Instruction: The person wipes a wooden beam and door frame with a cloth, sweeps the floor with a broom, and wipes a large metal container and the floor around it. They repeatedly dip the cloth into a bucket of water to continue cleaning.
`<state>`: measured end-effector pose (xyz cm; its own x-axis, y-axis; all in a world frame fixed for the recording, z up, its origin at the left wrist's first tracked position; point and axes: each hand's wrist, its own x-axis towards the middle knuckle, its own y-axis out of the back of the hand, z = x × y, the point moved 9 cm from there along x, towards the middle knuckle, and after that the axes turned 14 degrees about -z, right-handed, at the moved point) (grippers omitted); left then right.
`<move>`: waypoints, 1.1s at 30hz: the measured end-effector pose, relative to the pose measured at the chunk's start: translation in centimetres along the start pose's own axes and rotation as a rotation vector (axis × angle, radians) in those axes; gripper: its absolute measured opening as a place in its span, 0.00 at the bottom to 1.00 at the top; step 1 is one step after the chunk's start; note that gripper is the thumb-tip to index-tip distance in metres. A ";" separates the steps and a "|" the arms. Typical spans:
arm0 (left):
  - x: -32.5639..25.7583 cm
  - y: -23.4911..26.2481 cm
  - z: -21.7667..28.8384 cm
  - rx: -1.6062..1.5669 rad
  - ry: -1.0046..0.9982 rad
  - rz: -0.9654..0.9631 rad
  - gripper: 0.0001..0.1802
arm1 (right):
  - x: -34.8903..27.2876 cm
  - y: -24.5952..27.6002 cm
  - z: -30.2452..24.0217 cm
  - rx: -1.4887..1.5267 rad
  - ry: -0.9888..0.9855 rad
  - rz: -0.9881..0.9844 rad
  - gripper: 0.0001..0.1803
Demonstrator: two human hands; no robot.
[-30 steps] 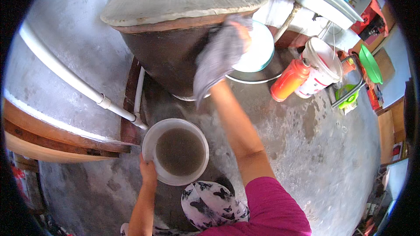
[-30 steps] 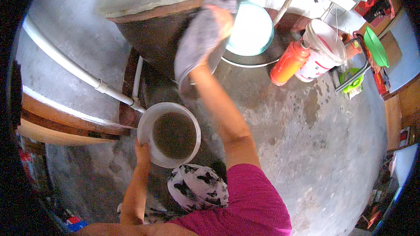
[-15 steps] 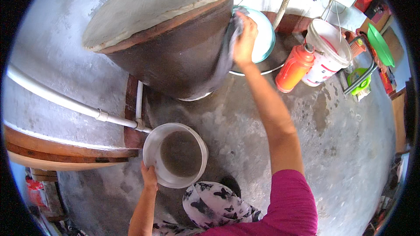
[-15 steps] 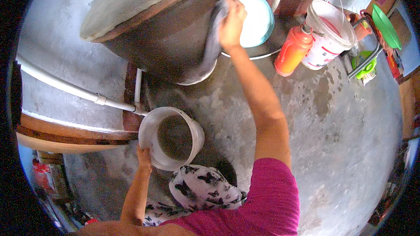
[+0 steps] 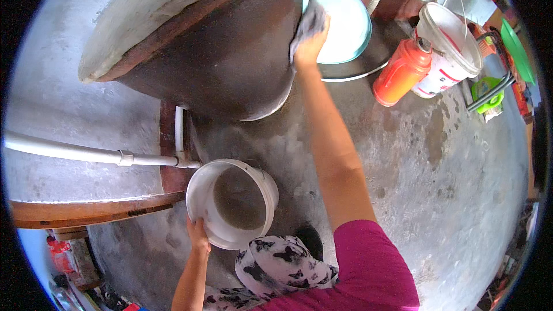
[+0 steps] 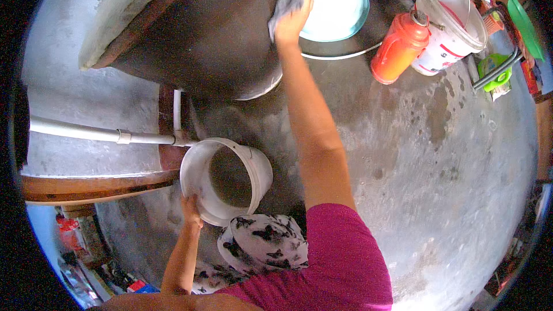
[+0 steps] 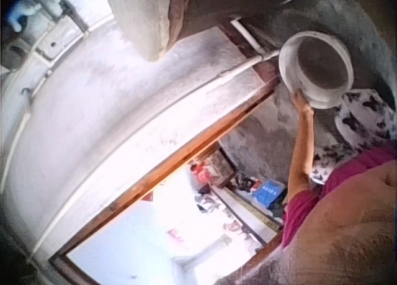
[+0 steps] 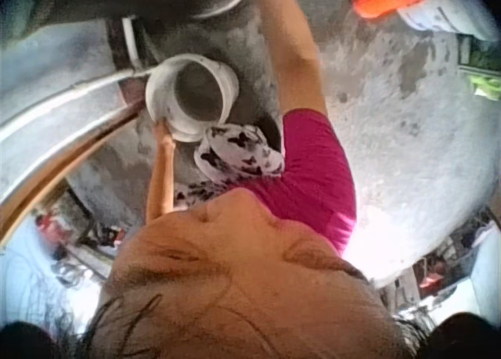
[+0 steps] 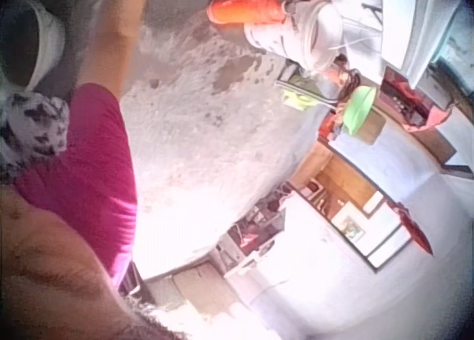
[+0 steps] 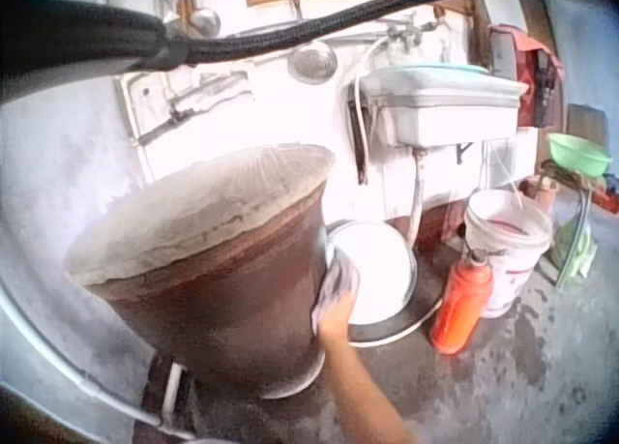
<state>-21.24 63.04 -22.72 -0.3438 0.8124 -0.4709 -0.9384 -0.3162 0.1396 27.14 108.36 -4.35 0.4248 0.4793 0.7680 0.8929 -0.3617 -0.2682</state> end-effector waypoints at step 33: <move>-0.4 1.9 -1.3 -0.004 0.054 0.069 0.36 | -31.5 -0.1 14.1 0.670 -1.050 0.262 0.24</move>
<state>-22.85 61.51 -23.39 -0.4055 0.7611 -0.5062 -0.9122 -0.3728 0.1702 15.78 104.56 -36.65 0.2389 0.9661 -0.0981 0.5342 -0.2151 -0.8176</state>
